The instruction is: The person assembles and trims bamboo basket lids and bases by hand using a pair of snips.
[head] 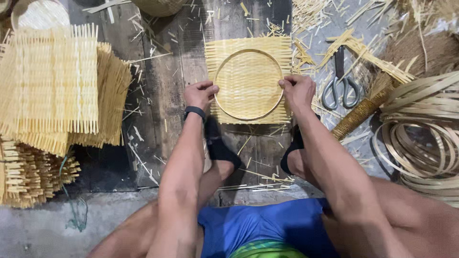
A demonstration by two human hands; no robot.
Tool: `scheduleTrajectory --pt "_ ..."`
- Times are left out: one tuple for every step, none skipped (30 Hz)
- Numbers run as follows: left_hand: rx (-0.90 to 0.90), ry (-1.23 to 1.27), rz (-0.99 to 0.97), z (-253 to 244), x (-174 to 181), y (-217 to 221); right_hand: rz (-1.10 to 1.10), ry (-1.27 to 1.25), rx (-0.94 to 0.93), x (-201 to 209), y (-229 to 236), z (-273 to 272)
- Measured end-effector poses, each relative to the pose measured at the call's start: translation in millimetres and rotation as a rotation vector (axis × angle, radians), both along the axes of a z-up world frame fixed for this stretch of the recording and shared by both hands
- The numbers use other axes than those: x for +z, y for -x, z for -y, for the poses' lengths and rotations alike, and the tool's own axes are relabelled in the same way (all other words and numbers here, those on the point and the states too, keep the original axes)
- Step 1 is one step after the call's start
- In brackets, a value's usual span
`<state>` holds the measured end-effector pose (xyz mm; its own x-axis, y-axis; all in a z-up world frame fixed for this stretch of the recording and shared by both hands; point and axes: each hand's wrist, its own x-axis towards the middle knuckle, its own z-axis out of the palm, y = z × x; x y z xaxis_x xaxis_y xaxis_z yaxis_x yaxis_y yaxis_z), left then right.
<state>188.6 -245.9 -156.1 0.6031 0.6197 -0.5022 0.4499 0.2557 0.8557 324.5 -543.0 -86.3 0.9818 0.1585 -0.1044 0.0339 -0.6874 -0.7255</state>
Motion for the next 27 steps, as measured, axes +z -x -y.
scheduleTrajectory --pt "0.016 0.092 0.011 -1.2 -4.1 0.6 0.004 0.006 -0.001 -2.2 -1.8 0.7" --pt "0.015 0.098 0.015 -1.6 -8.9 -0.6 -0.005 0.005 -0.01 -4.8 -2.9 1.1" --pt "0.016 0.092 0.027 -3.0 -13.4 -0.6 -0.015 0.003 -0.013 -7.7 -2.9 0.9" --pt "0.017 0.086 0.038 -4.1 -17.4 0.1 -0.013 0.009 -0.007 -9.7 -2.2 2.1" --pt "0.024 0.085 0.044 -5.7 -20.1 -0.7 -0.012 0.018 -0.002 -10.7 -4.0 1.4" --pt "0.009 0.061 0.025 -4.4 -22.2 -2.4 -0.011 0.027 0.004 -10.7 -6.6 0.8" --pt "-0.008 0.035 0.008 -4.8 -22.8 -5.8 -0.004 0.025 0.01 -9.8 -8.3 1.2" --pt "-0.002 0.033 0.015 -5.0 -22.3 -6.6 -0.084 0.006 0.02 -8.4 -8.0 3.3" --pt "-0.015 0.037 -0.024 -4.2 -21.5 -5.7 -0.164 -0.012 0.029 -7.5 -8.9 3.9" --pt "-0.028 0.041 -0.064 -5.3 -21.1 -7.6 -0.157 -0.014 0.033 -7.9 -11.7 3.0" --pt "-0.028 0.041 -0.063 -6.7 -21.9 -8.4 -0.178 -0.049 0.024 -10.3 -10.8 4.3" --pt "-0.019 0.066 -0.049 -8.0 -23.8 -9.2 -0.199 -0.083 0.015 -14.6 -11.4 5.7" --pt "-0.012 0.097 -0.04 -5.0 -27.7 -6.0 -0.204 -0.077 0.013 -21.2 -10.9 8.9" --pt "-0.013 0.104 -0.045 -2.8 -31.3 -2.8 -0.26 -0.137 -0.002 -29.7 -12.6 10.9" --pt "-0.004 0.034 0.008 -1.8 -33.2 -0.7 -0.314 -0.199 -0.016 -38.3 -15.5 13.9" --pt "0.005 -0.036 0.061 0.8 -33.9 0.5 -0.317 -0.194 -0.018 -45.9 -17.6 20.9" --pt "0.004 -0.038 0.063 0.9 -32.0 -0.6 -0.271 -0.225 0.07 -52.5 -22.9 25.9" --pt "-0.024 -0.159 -0.011 1.4 -29.2 0.0 -0.224 -0.255 0.159 -58.2 -28.7 30.0" --pt "-0.054 -0.279 -0.092 2.3 -27.1 2.4 -0.228 -0.255 0.157 -63.9 -30.9 33.0" --pt "-0.055 -0.279 -0.096 1.4 -24.6 2.4 -0.274 -0.268 0.154 -67.3 -32.7 34.6" --pt "-0.065 -0.272 -0.089 0.1 -21.4 1.1 -0.32 -0.278 0.151 -67.0 -35.0 35.2" --pt "-0.076 -0.266 -0.083 -0.6 -16.5 -1.6 -0.324 -0.277 0.151 -62.4 -36.8 34.5" --pt "-0.074 -0.267 -0.088 -0.5 -8.2 -4.3 -0.314 -0.262 0.162 -53.3 -36.7 31.2" --pt "-0.083 -0.181 -0.112 1.2 3.4 -7.4 -0.304 -0.247 0.173 -39.3 -35.7 26.0" --pt "-0.092 -0.097 -0.133 1.7 18.6 -12.2 -0.307 -0.251 0.173 -20.7 -35.9 17.8" --pt "-0.091 -0.101 -0.137 -1.7 35.7 -19.9 -0.257 -0.03 0.239 1.1 -37.2 8.8" --pt "-0.297 -0.322 -0.337 -4.9 50.8 -28.6 -0.211 0.199 0.301 23.4 -34.4 2.8"
